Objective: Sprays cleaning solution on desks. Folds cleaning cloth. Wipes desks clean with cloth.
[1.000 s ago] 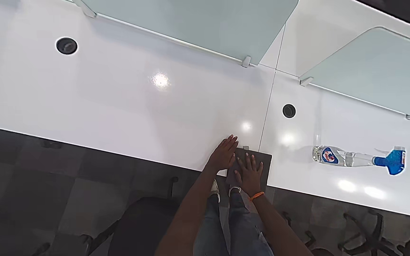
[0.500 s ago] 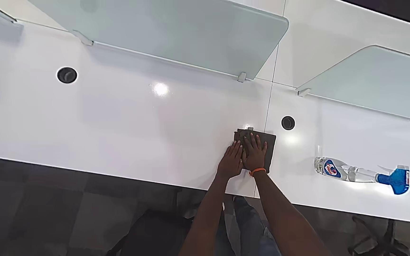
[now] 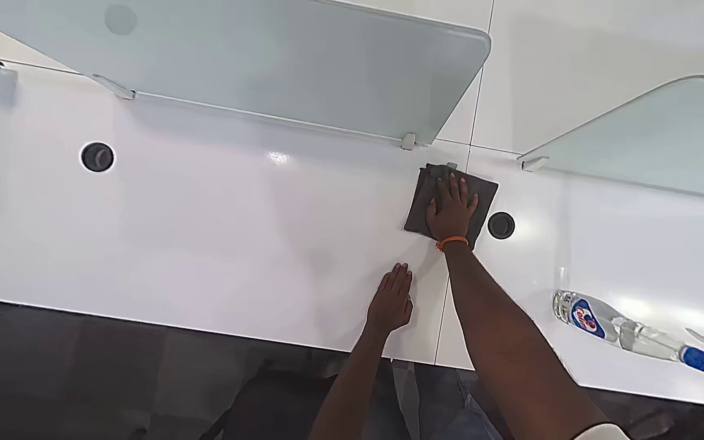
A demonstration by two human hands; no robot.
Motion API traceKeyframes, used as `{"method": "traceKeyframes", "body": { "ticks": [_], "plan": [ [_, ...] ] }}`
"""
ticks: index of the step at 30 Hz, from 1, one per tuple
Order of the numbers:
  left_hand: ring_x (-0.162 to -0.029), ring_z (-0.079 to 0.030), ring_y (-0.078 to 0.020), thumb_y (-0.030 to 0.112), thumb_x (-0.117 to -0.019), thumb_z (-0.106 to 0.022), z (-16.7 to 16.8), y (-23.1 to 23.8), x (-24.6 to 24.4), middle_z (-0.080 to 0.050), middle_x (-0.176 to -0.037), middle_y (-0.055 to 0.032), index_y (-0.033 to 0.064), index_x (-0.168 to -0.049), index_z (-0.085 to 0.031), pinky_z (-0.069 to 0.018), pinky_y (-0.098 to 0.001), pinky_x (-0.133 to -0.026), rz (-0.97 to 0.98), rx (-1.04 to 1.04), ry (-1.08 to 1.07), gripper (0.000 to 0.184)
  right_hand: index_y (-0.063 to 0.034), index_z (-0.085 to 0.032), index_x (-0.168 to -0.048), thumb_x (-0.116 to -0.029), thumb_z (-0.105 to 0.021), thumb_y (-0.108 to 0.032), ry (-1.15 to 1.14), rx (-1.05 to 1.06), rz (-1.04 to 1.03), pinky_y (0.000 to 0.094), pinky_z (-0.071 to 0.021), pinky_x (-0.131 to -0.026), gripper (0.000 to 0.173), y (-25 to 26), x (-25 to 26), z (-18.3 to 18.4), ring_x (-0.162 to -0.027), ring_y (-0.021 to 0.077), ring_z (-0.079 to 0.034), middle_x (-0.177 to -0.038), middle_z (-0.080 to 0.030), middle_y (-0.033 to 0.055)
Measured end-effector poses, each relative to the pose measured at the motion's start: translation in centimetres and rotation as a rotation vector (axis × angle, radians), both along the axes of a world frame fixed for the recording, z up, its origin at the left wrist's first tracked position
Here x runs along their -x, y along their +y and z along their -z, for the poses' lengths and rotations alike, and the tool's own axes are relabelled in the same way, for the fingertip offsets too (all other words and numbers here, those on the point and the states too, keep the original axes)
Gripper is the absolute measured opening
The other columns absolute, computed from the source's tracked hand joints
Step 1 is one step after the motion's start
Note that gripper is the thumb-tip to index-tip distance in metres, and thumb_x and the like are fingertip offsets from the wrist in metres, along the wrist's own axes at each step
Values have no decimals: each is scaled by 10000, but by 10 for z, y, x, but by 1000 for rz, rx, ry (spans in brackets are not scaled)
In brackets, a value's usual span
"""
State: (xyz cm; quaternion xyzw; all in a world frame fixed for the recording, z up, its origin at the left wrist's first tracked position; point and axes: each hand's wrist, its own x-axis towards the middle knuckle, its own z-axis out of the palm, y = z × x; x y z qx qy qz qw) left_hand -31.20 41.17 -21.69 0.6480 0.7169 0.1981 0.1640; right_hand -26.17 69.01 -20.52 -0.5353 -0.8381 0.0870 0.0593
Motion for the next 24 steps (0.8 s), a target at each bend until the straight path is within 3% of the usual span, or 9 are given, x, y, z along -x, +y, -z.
{"method": "traceKeyframes", "body": {
  "ticks": [3, 12, 17, 24],
  "plan": [
    [-1509, -353, -302, 247, -935, -416, 0, -1, -2, -424, -1599, -152, 22, -1484, -493, -318, -455, -1208, 1, 32, 24, 598, -357, -469, -1526, -986, -364, -483, 0, -8, 64, 700, -102, -1200, 564, 36, 15, 0, -1572, 255, -215, -1671, -325, -52],
    [-1502, -368, -274, 254, -948, -410, 1, -1, -2, -448, -1587, -125, 55, -1474, -509, -320, -428, -1208, -12, 12, 62, 572, -366, -448, -1533, -986, -378, -497, -6, 3, 132, 723, -87, -1187, 567, 108, 45, -1, -1578, 258, -195, -1682, -299, -52],
    [-1501, -370, -261, 240, -966, -404, -1, 0, -2, -450, -1589, -109, 67, -1473, -511, -322, -426, -1208, -21, 11, 47, 546, -308, -452, -1541, -1003, -397, -470, 10, -9, 132, 747, -115, -1172, 565, 147, 62, -8, -1571, 319, -205, -1673, -326, 5],
    [-1503, -370, -268, 220, -963, -425, 1, 0, -4, -442, -1595, -108, 60, -1469, -517, -324, -432, -1211, -24, 5, 12, 539, -298, -415, -1563, -1007, -377, -485, 5, -8, 119, 732, -104, -1179, 587, 168, 70, -12, -1575, 304, -194, -1689, -286, 11]
  ]
}}
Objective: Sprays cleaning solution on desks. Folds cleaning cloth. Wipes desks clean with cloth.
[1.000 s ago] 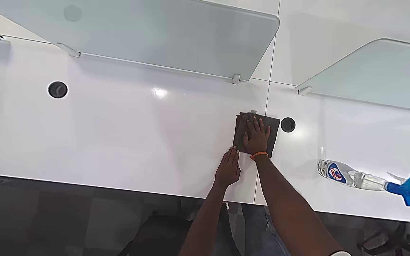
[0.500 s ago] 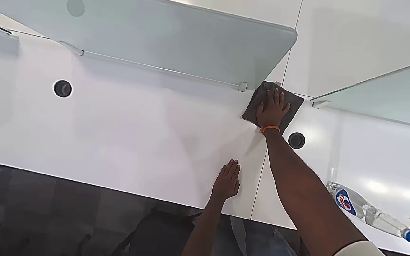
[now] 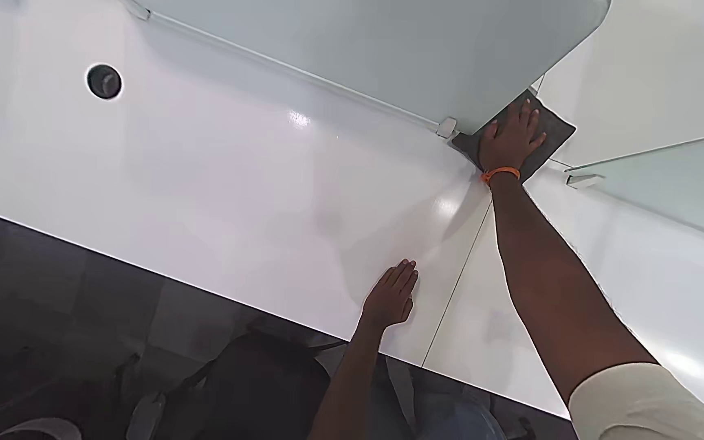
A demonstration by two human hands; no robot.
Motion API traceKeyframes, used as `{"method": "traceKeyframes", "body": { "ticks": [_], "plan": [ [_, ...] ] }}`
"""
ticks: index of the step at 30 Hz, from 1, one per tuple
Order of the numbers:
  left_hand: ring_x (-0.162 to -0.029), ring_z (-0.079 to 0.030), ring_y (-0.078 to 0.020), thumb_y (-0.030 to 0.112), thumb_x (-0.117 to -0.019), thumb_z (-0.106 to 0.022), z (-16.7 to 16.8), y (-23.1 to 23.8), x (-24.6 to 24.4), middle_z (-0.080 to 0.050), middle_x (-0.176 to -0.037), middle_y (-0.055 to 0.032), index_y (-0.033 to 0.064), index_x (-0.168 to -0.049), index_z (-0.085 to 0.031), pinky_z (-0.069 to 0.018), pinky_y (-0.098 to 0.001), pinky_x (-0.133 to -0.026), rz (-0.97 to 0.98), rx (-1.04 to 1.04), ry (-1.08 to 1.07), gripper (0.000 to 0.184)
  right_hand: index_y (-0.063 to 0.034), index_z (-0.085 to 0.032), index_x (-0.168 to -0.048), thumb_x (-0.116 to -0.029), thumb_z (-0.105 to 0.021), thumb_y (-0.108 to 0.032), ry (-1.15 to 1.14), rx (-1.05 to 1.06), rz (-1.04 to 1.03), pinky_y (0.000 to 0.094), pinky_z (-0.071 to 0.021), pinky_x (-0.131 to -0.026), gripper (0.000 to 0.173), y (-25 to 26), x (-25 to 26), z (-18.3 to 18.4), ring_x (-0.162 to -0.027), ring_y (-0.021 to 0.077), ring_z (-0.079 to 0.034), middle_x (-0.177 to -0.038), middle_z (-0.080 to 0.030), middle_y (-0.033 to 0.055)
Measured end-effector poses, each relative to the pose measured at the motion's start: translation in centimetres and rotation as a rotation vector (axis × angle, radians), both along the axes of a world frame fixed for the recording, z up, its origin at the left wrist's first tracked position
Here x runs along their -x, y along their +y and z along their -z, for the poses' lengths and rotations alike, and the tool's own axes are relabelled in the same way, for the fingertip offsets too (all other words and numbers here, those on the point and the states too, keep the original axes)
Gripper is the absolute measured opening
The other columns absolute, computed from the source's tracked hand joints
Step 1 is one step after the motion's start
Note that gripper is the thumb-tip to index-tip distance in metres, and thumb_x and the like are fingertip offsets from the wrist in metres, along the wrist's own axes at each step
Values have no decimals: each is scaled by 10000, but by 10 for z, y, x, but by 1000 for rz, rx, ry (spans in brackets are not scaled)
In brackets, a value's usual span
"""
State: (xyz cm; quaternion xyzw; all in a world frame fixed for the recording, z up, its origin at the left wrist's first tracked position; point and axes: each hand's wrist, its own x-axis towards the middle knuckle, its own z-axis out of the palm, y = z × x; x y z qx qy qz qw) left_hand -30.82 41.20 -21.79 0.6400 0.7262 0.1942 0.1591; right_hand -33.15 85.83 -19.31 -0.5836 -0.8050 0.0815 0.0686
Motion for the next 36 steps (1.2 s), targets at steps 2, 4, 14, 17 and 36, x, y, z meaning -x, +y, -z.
{"method": "traceKeyframes", "body": {
  "ticks": [2, 4, 14, 17, 36],
  "plan": [
    [-1504, -366, -267, 216, -963, -425, 0, 1, 1, -440, -1596, -109, 59, -1471, -515, -325, -433, -1212, 1, -4, -5, 539, -289, -393, -1578, -1023, -345, -511, -2, -1, -40, 736, -87, -1182, 600, -6, -7, 2, -1578, 307, -184, -1693, -279, 19],
    [-1504, -367, -275, 209, -962, -426, -1, 0, 3, -444, -1593, -113, 54, -1473, -510, -326, -438, -1211, -2, -11, -4, 541, -290, -387, -1582, -1029, -333, -520, -16, 1, -76, 745, -89, -1179, 601, -25, -18, 5, -1578, 313, -186, -1693, -278, 23],
    [-1508, -362, -265, 202, -959, -415, 4, 1, 3, -453, -1589, -96, 80, -1469, -526, -326, -455, -1216, -17, -29, -3, 536, -267, -352, -1604, -1033, -267, -506, -80, -11, -151, 729, -96, -1196, 625, -238, -152, 15, -1588, 287, -155, -1705, -247, 21],
    [-1520, -340, -264, 214, -959, -412, 5, 2, 3, -442, -1597, -93, 81, -1476, -524, -313, -466, -1221, -11, -16, 5, 546, -248, -416, -1580, -1024, -272, -492, -123, -12, -178, 734, -118, -1193, 624, -330, -194, 14, -1564, 331, -236, -1670, -333, 52],
    [-1484, -396, -308, 219, -930, -433, 3, 1, 2, -473, -1568, -130, 61, -1451, -541, -358, -479, -1186, -16, -36, 35, 555, -250, -562, -1471, -928, -420, -479, -36, 23, -141, 694, -159, -1195, 605, -338, -192, 12, -1524, 341, -318, -1598, -453, 48]
  ]
}}
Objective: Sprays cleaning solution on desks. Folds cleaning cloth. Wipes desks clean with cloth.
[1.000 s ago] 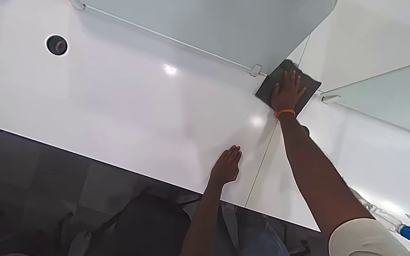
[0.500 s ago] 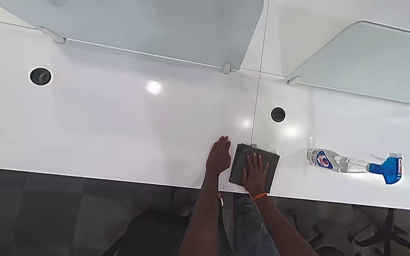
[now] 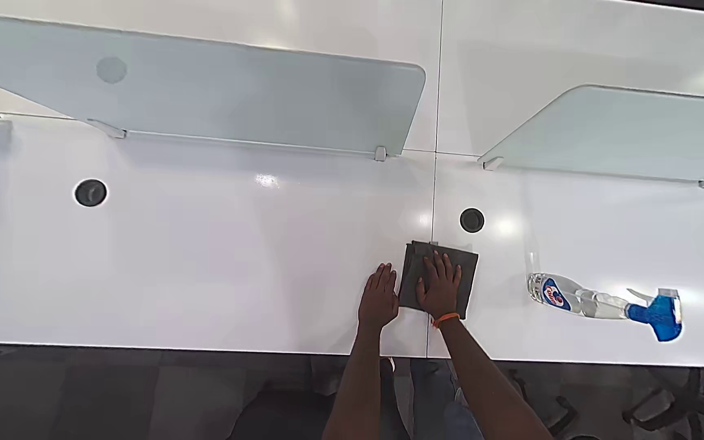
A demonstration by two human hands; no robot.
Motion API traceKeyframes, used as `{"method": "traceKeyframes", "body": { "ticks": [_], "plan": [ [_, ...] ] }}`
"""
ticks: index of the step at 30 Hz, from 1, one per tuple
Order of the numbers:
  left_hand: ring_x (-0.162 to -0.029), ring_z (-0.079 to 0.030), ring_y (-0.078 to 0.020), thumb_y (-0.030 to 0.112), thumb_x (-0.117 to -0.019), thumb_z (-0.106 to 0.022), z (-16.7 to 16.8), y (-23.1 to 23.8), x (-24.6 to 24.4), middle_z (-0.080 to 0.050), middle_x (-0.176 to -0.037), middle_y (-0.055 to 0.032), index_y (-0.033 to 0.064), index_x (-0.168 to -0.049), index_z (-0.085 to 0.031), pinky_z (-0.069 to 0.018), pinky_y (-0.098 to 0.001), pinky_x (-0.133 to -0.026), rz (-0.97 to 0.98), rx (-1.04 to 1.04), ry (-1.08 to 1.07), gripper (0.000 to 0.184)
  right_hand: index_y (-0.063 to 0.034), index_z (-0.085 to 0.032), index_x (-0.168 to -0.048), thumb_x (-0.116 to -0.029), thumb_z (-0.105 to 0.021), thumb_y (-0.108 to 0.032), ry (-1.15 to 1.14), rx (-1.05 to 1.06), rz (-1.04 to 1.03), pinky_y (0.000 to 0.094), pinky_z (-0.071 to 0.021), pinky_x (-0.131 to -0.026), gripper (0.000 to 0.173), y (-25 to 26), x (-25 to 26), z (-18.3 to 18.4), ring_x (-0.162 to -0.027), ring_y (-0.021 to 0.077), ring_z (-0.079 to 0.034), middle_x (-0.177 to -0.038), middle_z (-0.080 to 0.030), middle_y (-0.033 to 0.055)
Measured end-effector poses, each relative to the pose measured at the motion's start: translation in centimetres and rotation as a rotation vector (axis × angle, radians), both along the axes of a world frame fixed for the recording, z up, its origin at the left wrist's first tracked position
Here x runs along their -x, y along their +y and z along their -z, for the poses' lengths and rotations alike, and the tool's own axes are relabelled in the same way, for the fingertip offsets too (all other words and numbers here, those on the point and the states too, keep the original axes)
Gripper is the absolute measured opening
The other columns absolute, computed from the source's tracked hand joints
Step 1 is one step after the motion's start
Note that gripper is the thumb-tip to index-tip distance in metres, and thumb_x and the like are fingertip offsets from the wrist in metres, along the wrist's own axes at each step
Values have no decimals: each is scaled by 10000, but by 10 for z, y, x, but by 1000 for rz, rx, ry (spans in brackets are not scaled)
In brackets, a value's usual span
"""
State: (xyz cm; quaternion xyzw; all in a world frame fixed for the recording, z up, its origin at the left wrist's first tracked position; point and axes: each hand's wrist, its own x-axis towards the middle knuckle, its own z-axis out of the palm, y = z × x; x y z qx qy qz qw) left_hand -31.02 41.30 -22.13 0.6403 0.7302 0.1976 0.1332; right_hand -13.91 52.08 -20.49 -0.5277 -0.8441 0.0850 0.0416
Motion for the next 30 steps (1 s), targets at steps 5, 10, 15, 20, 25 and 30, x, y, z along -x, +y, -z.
{"method": "traceKeyframes", "body": {
  "ticks": [5, 10, 15, 20, 25, 30],
  "plan": [
    [-1483, -402, -286, 227, -922, -423, 1, 0, -1, -478, -1567, -114, 73, -1447, -553, -360, -463, -1185, -6, 26, 26, 562, -271, -550, -1477, -950, -409, -482, -11, -20, 29, 662, -132, -1222, 584, 94, 47, 1, -1545, 301, -280, -1623, -414, 20],
    [-1483, -401, -266, 248, -937, -415, -2, 0, -1, -481, -1567, -88, 98, -1435, -565, -359, -451, -1186, -7, 63, 41, 541, -263, -528, -1485, -944, -416, -481, 4, -8, 38, 634, -115, -1233, 594, 159, 78, -2, -1566, 258, -220, -1647, -365, -3],
    [-1475, -411, -245, 263, -950, -403, 0, 0, -2, -489, -1561, -79, 122, -1433, -567, -358, -432, -1181, -24, 39, 65, 529, -248, -510, -1496, -941, -444, -468, 23, 9, 43, 656, -116, -1223, 600, 210, 97, -4, -1563, 279, -219, -1648, -356, 19],
    [-1482, -399, -231, 284, -964, -395, -1, -1, -2, -483, -1567, -65, 128, -1440, -560, -343, -412, -1194, -24, 38, 60, 527, -283, -452, -1544, -982, -363, -364, 20, 7, 25, 698, -117, -1201, 575, 249, 114, -1, -1574, 289, -189, -1681, -299, -12],
    [-1496, -379, -223, 281, -982, -402, -5, 1, -3, -460, -1588, -52, 132, -1445, -558, -346, -410, -1190, -12, 88, 38, 510, -312, -499, -1516, -1012, -361, -236, 28, -18, 47, 735, -99, -1186, 528, 285, 137, 1, -1573, 336, -193, -1681, -305, 40],
    [-1493, -388, -235, 261, -980, -440, -3, 1, -2, -466, -1583, -71, 112, -1431, -570, -349, -410, -1192, -11, 38, -4, 493, -280, -571, -1460, -1023, -374, -192, 62, -23, 83, 719, -95, -1198, 487, 300, 150, -2, -1567, 338, -219, -1664, -344, 57]
  ]
}}
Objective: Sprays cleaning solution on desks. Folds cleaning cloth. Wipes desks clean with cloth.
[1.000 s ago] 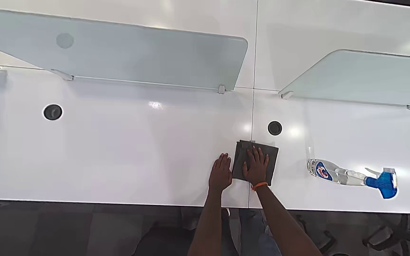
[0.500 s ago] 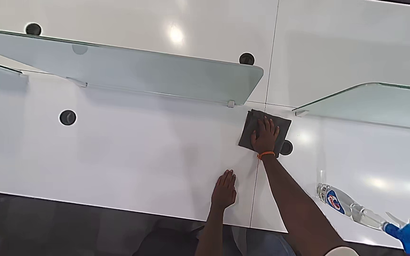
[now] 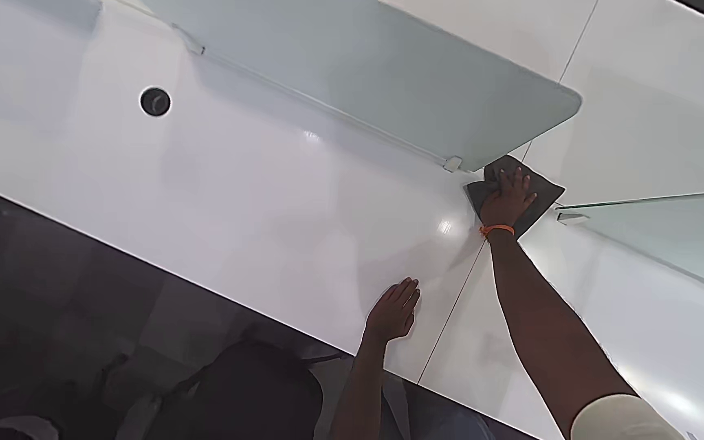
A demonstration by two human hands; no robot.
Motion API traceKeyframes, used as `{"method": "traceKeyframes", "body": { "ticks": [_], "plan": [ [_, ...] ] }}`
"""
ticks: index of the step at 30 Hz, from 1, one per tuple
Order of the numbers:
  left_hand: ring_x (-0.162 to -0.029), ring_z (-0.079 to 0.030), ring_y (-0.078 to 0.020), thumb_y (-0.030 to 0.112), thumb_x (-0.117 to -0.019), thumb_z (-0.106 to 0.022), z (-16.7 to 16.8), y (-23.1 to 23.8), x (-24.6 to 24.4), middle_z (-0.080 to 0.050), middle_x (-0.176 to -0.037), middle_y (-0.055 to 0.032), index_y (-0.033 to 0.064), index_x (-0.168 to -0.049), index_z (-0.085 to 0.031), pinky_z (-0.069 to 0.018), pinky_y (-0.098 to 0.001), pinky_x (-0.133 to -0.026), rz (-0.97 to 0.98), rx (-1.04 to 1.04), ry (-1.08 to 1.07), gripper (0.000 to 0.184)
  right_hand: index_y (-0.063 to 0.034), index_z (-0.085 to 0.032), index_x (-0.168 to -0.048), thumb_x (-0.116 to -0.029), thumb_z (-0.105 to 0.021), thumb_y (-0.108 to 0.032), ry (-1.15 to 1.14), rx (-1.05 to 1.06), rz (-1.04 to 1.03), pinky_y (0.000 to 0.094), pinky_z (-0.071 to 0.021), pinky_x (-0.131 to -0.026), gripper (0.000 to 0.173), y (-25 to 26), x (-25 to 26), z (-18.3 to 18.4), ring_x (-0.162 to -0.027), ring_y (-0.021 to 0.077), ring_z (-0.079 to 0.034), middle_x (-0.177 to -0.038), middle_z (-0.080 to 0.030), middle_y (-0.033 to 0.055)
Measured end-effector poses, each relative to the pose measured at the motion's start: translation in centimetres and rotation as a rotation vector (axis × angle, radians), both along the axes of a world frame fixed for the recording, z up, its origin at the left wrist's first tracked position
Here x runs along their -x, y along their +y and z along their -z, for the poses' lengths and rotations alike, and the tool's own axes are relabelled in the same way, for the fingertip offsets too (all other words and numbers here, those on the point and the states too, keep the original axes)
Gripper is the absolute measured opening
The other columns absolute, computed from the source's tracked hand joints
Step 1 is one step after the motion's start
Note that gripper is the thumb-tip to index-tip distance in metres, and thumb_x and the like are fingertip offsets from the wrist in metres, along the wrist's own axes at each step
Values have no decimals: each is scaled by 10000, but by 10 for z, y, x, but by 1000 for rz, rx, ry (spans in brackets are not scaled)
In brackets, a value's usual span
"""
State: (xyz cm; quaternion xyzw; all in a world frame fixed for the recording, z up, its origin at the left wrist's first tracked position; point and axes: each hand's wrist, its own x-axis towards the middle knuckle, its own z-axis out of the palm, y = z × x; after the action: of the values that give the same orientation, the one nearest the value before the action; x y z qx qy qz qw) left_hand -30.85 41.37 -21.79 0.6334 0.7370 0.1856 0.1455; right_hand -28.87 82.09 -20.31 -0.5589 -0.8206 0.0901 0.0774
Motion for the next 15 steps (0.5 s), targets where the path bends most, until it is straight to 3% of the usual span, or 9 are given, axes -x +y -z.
{"method": "traceKeyframes", "body": {
  "ticks": [4, 8, 11, 13, 15],
  "plan": [
    [-1510, -356, -235, 265, -990, -433, 1, 1, 1, -440, -1600, -77, 104, -1447, -549, -322, -404, -1209, 9, -7, -18, 499, -254, -555, -1479, -1023, -376, -196, 1, 7, 71, 679, -119, -1212, 493, -30, 17, -8, -1563, 324, -239, -1658, -354, 73],
    [-1512, -353, -242, 267, -990, -431, 1, 1, 0, -433, -1604, -82, 98, -1444, -552, -323, -412, -1210, 17, -15, -23, 499, -184, -372, -1590, -1044, -370, -270, -2, 54, -45, 731, -111, -1196, 553, -98, 34, -14, -1592, 339, -90, -1724, -158, 79],
    [-1514, -347, -239, 270, -997, -425, 2, 1, 1, -430, -1607, -75, 105, -1453, -546, -320, -407, -1210, 11, -15, -9, 500, -182, -315, -1611, -1036, -381, -313, -77, 74, -33, 768, -133, -1161, 594, -104, 50, -15, -1586, 385, -61, -1731, -91, 102],
    [-1514, -347, -239, 272, -997, -423, 1, 1, 0, -429, -1607, -73, 107, -1455, -544, -321, -410, -1209, 10, -7, -9, 502, -163, -334, -1606, -1030, -410, -324, -121, 100, -17, 792, -120, -1141, 603, -100, 61, -19, -1575, 436, -61, -1722, -101, 152],
    [-1518, -337, -242, 274, -998, -430, 2, 0, -1, -417, -1614, -79, 103, -1467, -531, -313, -418, -1214, 12, 9, -21, 509, -203, -373, -1591, -1007, -414, -344, -169, 93, 46, 778, -95, -1151, 602, -94, 75, -13, -1573, 430, -84, -1712, -147, 159]
  ]
}}
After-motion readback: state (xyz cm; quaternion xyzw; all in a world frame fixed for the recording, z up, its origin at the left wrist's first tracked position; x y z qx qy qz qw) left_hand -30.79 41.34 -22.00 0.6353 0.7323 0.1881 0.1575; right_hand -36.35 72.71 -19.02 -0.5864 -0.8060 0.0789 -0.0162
